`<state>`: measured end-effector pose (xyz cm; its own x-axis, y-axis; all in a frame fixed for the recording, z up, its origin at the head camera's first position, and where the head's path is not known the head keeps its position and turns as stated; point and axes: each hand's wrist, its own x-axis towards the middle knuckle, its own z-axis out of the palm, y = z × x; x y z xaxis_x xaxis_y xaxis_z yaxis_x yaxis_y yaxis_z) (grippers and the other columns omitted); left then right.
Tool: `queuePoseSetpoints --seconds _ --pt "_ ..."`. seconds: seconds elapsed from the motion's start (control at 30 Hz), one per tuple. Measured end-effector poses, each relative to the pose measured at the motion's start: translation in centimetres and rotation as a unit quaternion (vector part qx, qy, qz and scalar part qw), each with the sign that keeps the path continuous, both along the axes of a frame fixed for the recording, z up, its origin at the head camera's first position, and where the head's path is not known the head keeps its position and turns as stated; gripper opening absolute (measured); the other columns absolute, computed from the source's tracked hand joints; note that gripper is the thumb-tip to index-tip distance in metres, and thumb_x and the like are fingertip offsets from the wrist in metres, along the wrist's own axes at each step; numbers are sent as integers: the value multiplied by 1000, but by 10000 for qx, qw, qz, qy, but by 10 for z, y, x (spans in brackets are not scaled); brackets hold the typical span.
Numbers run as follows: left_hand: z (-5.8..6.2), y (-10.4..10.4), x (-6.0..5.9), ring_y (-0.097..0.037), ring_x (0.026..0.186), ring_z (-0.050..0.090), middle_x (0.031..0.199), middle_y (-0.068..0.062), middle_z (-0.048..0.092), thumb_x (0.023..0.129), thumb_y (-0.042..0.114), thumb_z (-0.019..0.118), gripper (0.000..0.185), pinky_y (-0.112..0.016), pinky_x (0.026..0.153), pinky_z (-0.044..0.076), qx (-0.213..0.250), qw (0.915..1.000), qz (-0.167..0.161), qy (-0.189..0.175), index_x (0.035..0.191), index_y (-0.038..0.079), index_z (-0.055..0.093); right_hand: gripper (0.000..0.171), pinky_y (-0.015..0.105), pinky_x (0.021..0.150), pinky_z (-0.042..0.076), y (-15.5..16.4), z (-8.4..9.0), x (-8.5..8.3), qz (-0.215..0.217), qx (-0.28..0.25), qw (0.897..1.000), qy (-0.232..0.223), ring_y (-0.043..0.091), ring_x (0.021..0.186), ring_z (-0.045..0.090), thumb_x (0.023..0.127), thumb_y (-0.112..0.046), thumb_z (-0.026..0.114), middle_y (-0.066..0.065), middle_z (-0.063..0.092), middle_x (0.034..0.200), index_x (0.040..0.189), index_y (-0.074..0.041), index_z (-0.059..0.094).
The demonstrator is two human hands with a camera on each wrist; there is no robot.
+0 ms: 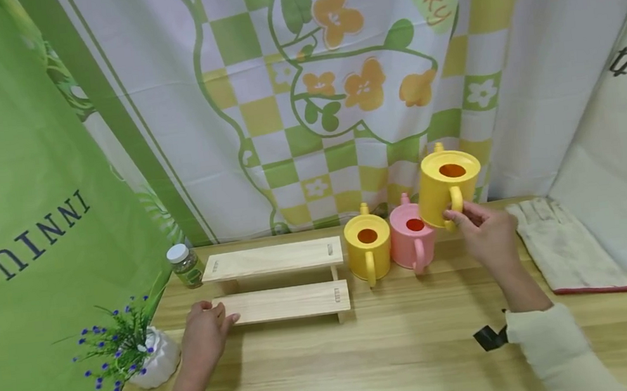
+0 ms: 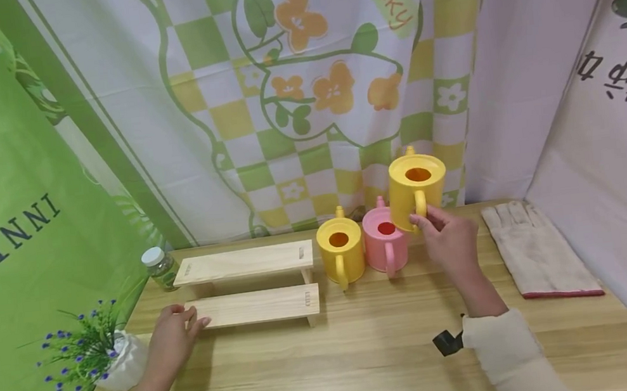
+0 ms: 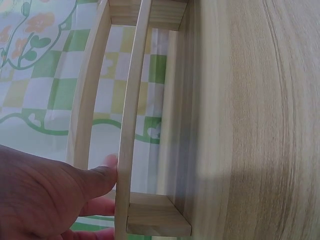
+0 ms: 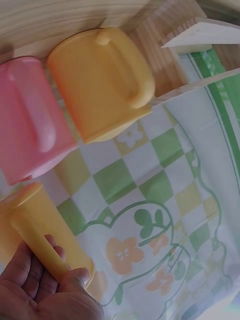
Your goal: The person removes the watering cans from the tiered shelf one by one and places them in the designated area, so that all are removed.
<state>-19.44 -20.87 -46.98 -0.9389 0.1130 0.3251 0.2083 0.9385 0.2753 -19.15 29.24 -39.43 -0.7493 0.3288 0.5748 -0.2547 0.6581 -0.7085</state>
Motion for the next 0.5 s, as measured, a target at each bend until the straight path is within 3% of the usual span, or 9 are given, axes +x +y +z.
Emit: queuePoseSetpoints --seconds 0.17,0.33,0.5 --pt "1 1 1 -36 99 51 77 -15 62 82 25 69 33 -47 80 44 -3 10000 6 -18 62 12 46 24 5 47 38 15 -4 0 -326 -43 9994 75 -20 60 46 80 -20 72 17 69 83 95 -1 71" --pt "1 1 2 -37 98 52 66 -11 61 80 24 71 29 -48 82 43 -191 9995 -99 215 64 11 50 22 5 48 38 27 -14 -1 -346 -142 9993 37 -16 61 50 80 -20 72 18 69 85 94 -2 72" --pt "0 0 1 -37 97 52 56 -6 55 80 23 71 31 -48 84 42 -257 9990 -194 305 62 11 49 25 6 49 39 36 -28 -1 -541 -215 9977 -361 -12 61 49 80 -23 71 16 69 86 96 -4 72"
